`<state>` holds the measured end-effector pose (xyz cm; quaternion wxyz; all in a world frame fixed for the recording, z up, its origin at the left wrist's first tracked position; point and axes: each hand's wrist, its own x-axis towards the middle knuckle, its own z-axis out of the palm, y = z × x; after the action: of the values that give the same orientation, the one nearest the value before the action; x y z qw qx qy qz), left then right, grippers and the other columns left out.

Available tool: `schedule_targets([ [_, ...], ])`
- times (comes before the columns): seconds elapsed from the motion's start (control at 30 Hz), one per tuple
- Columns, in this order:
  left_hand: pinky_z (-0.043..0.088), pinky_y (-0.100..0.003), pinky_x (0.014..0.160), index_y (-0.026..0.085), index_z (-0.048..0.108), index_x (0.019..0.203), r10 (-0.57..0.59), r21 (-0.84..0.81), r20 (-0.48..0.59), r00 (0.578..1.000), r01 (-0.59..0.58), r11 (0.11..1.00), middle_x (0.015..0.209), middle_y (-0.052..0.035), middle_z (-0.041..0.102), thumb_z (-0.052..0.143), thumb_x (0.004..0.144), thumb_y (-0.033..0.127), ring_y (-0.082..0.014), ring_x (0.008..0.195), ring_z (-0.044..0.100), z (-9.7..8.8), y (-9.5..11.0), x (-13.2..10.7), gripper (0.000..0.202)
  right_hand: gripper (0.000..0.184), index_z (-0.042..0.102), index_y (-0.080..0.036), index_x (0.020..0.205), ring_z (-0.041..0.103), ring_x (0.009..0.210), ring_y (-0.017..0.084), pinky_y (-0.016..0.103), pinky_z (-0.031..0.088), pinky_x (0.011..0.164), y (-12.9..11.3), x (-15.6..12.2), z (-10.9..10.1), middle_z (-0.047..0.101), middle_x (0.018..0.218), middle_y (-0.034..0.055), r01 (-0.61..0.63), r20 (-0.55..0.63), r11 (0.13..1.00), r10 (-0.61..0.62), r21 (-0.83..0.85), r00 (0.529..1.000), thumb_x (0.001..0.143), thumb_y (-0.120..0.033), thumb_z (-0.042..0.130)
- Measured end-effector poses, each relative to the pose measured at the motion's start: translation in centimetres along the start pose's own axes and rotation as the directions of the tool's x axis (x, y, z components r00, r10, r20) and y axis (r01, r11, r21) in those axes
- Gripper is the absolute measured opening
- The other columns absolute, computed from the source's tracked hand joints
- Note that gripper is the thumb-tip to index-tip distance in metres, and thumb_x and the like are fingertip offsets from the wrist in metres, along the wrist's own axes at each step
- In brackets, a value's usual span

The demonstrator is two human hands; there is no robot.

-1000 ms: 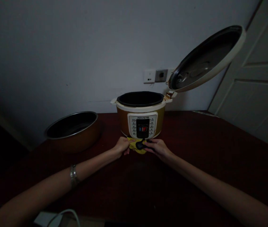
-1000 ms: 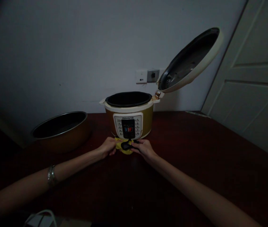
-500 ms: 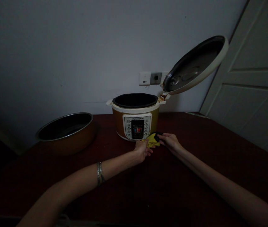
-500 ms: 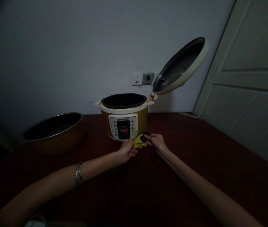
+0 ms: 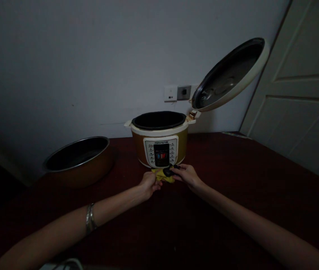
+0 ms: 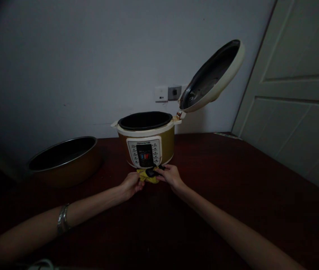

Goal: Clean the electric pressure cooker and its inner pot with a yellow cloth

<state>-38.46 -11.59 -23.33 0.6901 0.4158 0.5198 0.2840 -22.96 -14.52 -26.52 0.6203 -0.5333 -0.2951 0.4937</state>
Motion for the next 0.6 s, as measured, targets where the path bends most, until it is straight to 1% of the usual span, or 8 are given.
schedule_targets([
  [0.1, 0.033, -0.016, 0.036, 0.011, 0.058, 0.088, -0.02, 0.017, 0.033, 0.999, 0.019, 1.0, 0.058, -0.0005, 0.062, 0.044, 0.089, 0.013, -0.0047, 0.035, 0.046, 0.5, 0.1, 0.4, 0.014, 0.022, 0.062, -0.012, 0.065, 0.067, 0.061, 0.014, 0.02, 0.059, 0.054, -0.8, -0.1, -0.7, 0.068, 0.066, 0.0025, -0.006, -0.036, 1.0, 0.006, 0.012, 0.999, 0.055, -0.012, 0.083],
  [0.2, 0.033, -0.016, 0.035, 0.01, 0.059, 0.09, -0.023, 0.012, 0.096, 0.995, 0.022, 1.0, 0.06, -0.0024, 0.064, 0.045, 0.09, 0.016, -0.0052, 0.036, 0.048, 1.2, 0.1, 0.8, 0.015, 0.022, 0.061, -0.012, 0.061, 0.066, 0.059, 0.012, 0.018, 0.058, 0.054, -1.5, -0.2, -1.4, 0.068, 0.064, 0.0017, 0.0, -0.076, 1.0, 0.002, 0.027, 0.997, 0.056, -0.011, 0.082],
  [0.27, 0.033, -0.015, 0.035, 0.01, 0.059, 0.089, -0.02, -0.001, 0.116, 0.993, 0.02, 1.0, 0.061, -0.0027, 0.065, 0.045, 0.09, 0.016, -0.0048, 0.035, 0.047, 1.3, 0.1, 0.9, 0.015, 0.023, 0.06, -0.012, 0.06, 0.066, 0.06, 0.012, 0.018, 0.058, 0.055, -1.6, -0.3, -1.5, 0.068, 0.065, 0.0017, 0.0, -0.094, 0.999, 0.004, 0.04, 0.996, 0.055, -0.012, 0.083],
  [0.3, 0.033, -0.015, 0.034, 0.01, 0.059, 0.089, -0.02, -0.007, 0.11, 0.994, 0.021, 1.0, 0.06, -0.0023, 0.065, 0.045, 0.09, 0.015, -0.0045, 0.035, 0.047, 1.2, 0.1, 0.9, 0.014, 0.023, 0.061, -0.012, 0.061, 0.067, 0.061, 0.012, 0.018, 0.058, 0.056, -1.5, -0.3, -1.3, 0.068, 0.065, 0.0019, -0.004, -0.099, 0.999, 0.008, 0.046, 0.995, 0.055, -0.012, 0.083],
  [0.37, 0.033, -0.014, 0.034, 0.01, 0.059, 0.087, -0.02, -0.017, 0.08, 0.997, 0.021, 1.0, 0.057, -0.001, 0.064, 0.045, 0.089, 0.012, -0.0039, 0.034, 0.046, 0.6, 0.3, 0.8, 0.014, 0.023, 0.061, -0.012, 0.061, 0.067, 0.062, 0.013, 0.019, 0.059, 0.056, -1.1, -0.4, -0.7, 0.068, 0.065, 0.0023, -0.016, -0.105, 0.998, 0.022, 0.06, 0.994, 0.054, -0.012, 0.083],
  [0.47, 0.034, -0.014, 0.034, 0.01, 0.058, 0.082, -0.008, -0.024, 0.048, 0.999, 0.009, 1.0, 0.053, 0.0009, 0.06, 0.045, 0.088, 0.009, -0.0034, 0.033, 0.045, -1.0, 0.6, 0.6, 0.014, 0.021, 0.061, -0.012, 0.064, 0.068, 0.062, 0.014, 0.02, 0.059, 0.055, -0.3, -0.7, 0.9, 0.068, 0.066, 0.0026, -0.045, -0.103, 0.995, 0.054, 0.083, 0.993, 0.057, -0.008, 0.081],
  [0.53, 0.035, -0.014, 0.035, 0.011, 0.057, 0.078, -0.001, -0.029, 0.021, 1.0, 0.001, 1.0, 0.052, 0.0019, 0.059, 0.045, 0.087, 0.008, -0.0032, 0.033, 0.045, -2.2, 0.9, 0.4, 0.015, 0.018, 0.062, -0.011, 0.067, 0.068, 0.065, 0.015, 0.021, 0.06, 0.056, 0.1, -0.9, 2.2, 0.07, 0.071, 0.0039, -0.065, -0.092, 0.993, 0.074, 0.102, 0.993, 0.06, -0.006, 0.078],
  [0.6, 0.036, -0.014, 0.035, 0.011, 0.056, 0.076, 0.024, -0.029, 0.019, 1.0, -0.023, 0.999, 0.051, 0.0027, 0.057, 0.045, 0.086, 0.006, -0.003, 0.033, 0.045, -3.4, 1.3, 0.2, 0.016, 0.016, 0.063, -0.01, 0.071, 0.069, 0.07, 0.016, 0.022, 0.06, 0.058, 0.5, -1.1, 3.3, 0.071, 0.078, 0.0061, -0.08, -0.071, 0.99, 0.089, 0.119, 0.994, 0.062, -0.005, 0.076],
])
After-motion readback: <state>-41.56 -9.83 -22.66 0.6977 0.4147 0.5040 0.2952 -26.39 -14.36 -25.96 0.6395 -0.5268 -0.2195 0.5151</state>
